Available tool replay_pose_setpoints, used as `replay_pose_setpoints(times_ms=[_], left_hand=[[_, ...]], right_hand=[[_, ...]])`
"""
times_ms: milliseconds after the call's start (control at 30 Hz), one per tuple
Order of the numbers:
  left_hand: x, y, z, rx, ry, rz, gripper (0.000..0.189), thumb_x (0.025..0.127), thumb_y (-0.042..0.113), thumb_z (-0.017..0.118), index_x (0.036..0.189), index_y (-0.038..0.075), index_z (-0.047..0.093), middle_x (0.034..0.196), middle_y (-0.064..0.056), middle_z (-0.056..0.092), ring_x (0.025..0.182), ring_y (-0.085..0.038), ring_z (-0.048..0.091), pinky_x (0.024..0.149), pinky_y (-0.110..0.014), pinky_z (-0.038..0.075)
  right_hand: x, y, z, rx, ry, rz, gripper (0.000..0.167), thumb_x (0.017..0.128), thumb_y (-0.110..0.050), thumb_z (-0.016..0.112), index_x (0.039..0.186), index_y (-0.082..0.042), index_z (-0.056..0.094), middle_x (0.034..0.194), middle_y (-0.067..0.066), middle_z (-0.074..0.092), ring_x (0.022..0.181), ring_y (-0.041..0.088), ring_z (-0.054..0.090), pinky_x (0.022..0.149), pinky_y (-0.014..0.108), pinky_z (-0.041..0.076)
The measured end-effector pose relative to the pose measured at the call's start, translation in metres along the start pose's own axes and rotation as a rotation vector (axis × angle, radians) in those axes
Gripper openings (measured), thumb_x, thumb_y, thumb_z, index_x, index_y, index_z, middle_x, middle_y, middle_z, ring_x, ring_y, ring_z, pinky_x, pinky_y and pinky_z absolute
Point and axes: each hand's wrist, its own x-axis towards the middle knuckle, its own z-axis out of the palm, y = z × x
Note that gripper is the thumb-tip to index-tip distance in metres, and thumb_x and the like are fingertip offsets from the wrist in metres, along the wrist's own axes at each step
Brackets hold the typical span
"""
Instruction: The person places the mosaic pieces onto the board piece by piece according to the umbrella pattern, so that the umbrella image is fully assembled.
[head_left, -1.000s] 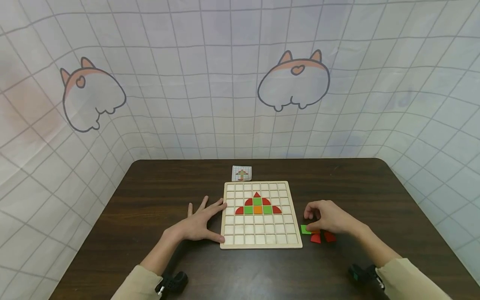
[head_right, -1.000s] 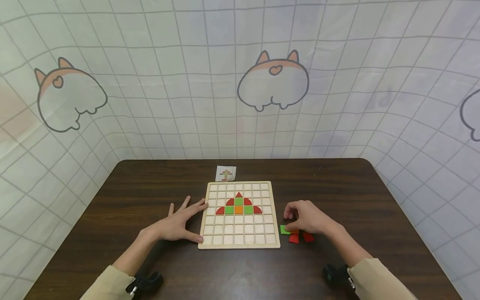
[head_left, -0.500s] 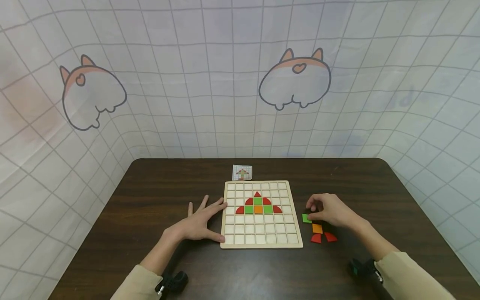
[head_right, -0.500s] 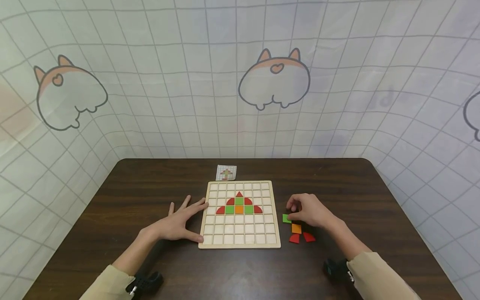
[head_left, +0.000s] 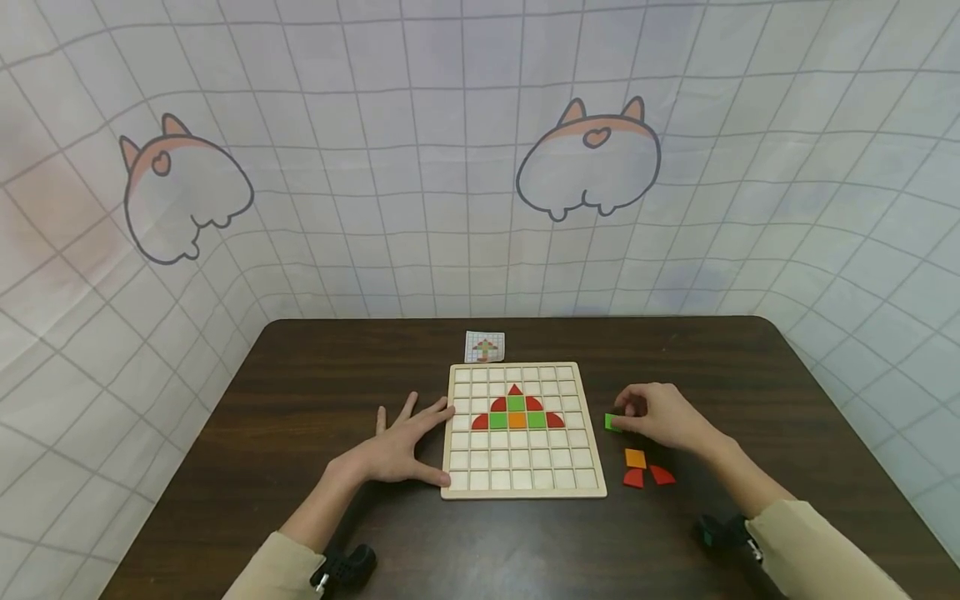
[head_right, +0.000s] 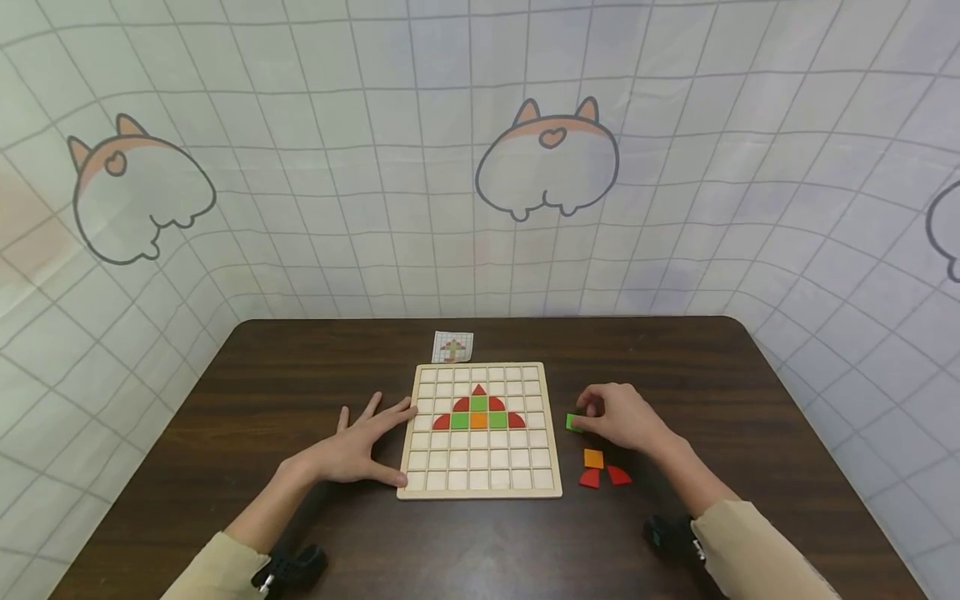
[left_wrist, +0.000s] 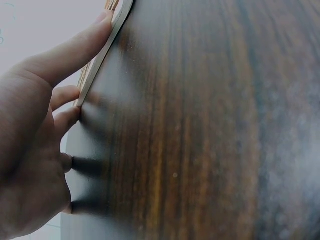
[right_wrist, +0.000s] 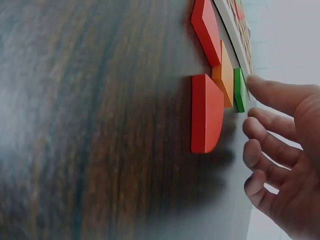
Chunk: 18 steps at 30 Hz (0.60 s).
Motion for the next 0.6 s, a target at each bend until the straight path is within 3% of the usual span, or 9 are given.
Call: replay_pose_setpoints(times_ms=[200, 600], left_hand=[[-0.0006, 0.0002, 0.0008, -0.004, 0.002, -0.002, 0.104, 0.082, 0.058, 0.082, 0.164, 0.021, 0.031, 0.171, -0.005, 0.013, 0.153, -0.043, -0.014, 0.103, -0.079, -0.017], [0.0005, -0.0003, 0.0017, 0.008, 0.009, -0.003, 0.104, 0.081, 0.056, 0.083, 0.164, 0.021, 0.032, 0.171, -0.006, 0.013, 0.153, -0.044, -0.013, 0.104, -0.080, -0.015]], right_hand=[[-0.0030, 0.0015, -0.0031, -0.002, -0.067, -0.001, 0.026, 0.086, -0.023, 0.085, 0.102, -0.007, 0.073, 0.081, -0.006, 0.061, 0.071, 0.011, 0.055, 0.065, 0.029, 0.048], [-0.0032, 0.0031, 0.0002, 0.004, -0.072, -0.043, 0.016, 0.089, -0.013, 0.081, 0.102, -0.007, 0.074, 0.081, -0.007, 0.061, 0.070, 0.009, 0.054, 0.062, 0.028, 0.047]])
